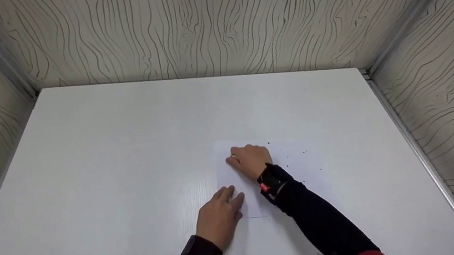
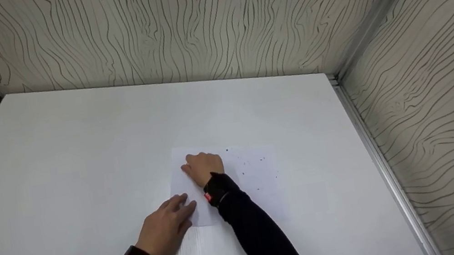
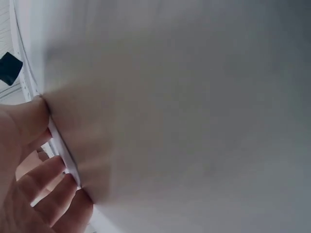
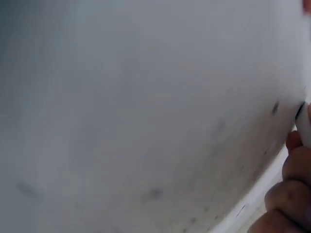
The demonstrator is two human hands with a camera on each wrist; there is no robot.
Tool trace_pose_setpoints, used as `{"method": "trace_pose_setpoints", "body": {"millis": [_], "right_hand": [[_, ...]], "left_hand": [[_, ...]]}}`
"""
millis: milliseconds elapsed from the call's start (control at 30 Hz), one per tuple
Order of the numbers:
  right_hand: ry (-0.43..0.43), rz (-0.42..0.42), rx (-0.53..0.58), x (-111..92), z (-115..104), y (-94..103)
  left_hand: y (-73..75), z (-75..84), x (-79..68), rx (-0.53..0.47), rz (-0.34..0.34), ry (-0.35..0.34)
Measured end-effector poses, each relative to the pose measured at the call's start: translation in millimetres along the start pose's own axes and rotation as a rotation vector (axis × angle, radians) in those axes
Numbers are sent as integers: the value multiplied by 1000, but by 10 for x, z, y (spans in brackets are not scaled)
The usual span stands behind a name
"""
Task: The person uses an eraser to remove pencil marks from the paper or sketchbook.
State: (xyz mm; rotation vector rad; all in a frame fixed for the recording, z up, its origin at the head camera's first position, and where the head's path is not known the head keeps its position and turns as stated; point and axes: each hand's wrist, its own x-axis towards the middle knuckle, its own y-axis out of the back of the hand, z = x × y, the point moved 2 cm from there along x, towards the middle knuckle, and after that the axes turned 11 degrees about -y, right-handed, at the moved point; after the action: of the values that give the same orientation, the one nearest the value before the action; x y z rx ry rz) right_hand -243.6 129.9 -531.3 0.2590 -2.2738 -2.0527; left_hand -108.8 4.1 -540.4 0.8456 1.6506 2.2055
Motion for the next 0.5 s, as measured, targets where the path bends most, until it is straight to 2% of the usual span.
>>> {"method": "trace_pose_setpoints", "body": {"millis": [67,133,367,433,500], "right_hand": [[-52,45,-19,27,20,30],[-68,60,-23,35,8,43],[27,-90,71,2,-150,-36],[-13,-76,63,8,-114,-37],[-87,-23,38,22,-32,-17]], "left_hand": [[-11,-1,4,-9,-6,0],[-24,-6,-1,-13,-11,3],[-27,-59,-14,-39,8,42],[-22,-60,-2,-43,10,41],[-12,-51,18,-41,5,37]]}}
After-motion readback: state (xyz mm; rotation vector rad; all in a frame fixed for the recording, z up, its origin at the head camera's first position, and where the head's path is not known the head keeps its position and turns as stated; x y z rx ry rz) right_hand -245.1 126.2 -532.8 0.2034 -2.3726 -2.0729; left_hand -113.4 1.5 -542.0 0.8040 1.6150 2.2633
